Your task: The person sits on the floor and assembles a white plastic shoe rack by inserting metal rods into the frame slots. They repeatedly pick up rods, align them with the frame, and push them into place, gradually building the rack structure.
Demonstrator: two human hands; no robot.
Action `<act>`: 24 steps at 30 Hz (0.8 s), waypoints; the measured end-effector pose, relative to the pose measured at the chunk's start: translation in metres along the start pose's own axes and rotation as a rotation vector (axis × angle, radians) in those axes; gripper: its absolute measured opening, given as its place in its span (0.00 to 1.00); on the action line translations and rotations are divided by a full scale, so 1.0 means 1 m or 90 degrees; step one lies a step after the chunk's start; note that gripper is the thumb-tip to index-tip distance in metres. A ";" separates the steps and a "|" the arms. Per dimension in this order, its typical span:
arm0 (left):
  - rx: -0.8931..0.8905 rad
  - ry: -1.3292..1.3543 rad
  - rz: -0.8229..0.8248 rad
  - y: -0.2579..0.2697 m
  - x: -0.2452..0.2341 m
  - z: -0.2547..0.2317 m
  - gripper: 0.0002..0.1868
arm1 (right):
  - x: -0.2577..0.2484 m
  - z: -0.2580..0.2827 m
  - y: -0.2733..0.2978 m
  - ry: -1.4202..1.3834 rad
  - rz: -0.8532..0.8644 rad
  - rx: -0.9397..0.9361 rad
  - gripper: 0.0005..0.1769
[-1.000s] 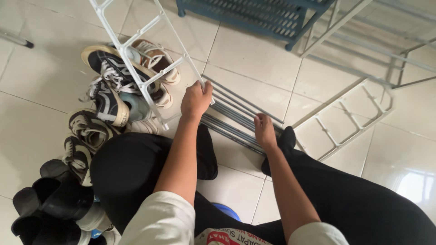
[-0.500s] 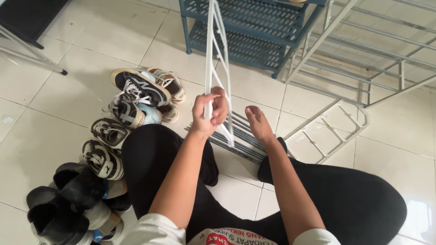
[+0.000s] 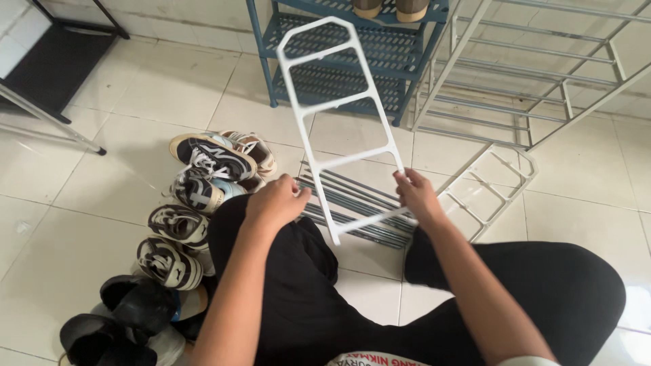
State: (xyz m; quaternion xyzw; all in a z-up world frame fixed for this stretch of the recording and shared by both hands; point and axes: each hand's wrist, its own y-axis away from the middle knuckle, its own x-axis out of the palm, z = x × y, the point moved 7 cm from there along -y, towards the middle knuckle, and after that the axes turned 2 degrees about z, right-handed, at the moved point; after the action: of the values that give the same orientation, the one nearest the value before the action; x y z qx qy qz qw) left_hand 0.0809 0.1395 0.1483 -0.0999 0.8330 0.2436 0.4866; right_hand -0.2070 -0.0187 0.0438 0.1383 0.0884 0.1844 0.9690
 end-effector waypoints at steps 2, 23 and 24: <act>0.021 -0.006 -0.034 -0.001 -0.013 0.002 0.25 | -0.014 0.034 0.008 0.186 0.013 -0.070 0.18; 0.000 0.704 0.057 -0.140 0.049 -0.049 0.14 | 0.118 0.096 0.016 0.338 0.015 -0.462 0.15; -0.009 0.717 0.023 -0.144 0.044 -0.038 0.14 | 0.118 0.087 0.011 0.349 0.010 -0.440 0.13</act>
State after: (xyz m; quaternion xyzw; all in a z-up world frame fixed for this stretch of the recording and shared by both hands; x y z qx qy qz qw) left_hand 0.0876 -0.0008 0.0814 -0.2037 0.9640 0.1664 -0.0384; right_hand -0.0832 0.0156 0.1155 -0.2471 0.2746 0.2404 0.8976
